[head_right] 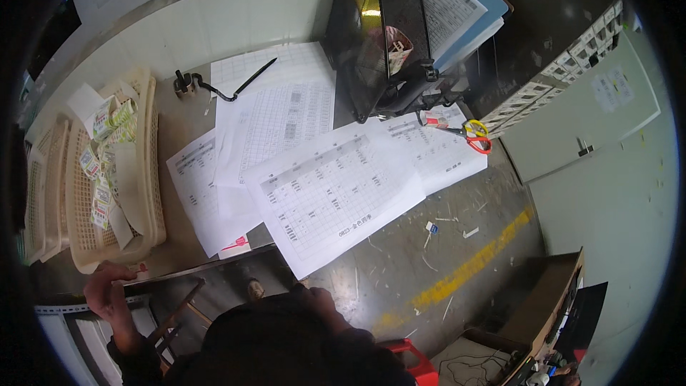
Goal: The person organizes rolls and sheets of printed labels on a stainless steel counter, checking them against a document and placing them into plastic baskets.
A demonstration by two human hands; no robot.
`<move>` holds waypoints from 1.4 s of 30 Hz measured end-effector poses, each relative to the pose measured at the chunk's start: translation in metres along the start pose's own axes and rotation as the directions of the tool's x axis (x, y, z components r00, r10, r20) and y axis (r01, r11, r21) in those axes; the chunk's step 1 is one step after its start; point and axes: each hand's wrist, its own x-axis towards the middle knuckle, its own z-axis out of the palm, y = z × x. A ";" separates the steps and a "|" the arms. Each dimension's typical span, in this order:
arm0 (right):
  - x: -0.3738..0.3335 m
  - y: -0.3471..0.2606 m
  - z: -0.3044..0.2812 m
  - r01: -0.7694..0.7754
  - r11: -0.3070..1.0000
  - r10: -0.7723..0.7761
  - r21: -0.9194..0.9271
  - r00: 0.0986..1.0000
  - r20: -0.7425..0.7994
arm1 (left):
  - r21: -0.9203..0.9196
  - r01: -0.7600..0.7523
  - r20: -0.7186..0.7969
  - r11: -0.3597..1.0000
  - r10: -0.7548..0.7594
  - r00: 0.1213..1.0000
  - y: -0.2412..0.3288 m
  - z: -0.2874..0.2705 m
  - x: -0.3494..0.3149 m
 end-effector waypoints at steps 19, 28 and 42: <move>0.043 -0.007 -0.011 0.127 0.976 -0.130 -0.176 0.992 -0.001 | -0.093 0.370 -0.189 0.924 -0.381 0.905 -0.096 -0.100 0.036; 0.021 -0.026 0.000 0.316 0.908 -0.332 -0.276 0.943 -0.012 | -0.070 0.573 0.136 0.816 -0.561 0.816 -0.135 -0.127 0.077; -0.002 -0.041 0.025 -0.045 0.995 0.028 -0.085 0.981 -0.192 | 0.310 0.028 0.556 0.950 -0.205 0.806 -0.186 -0.105 0.127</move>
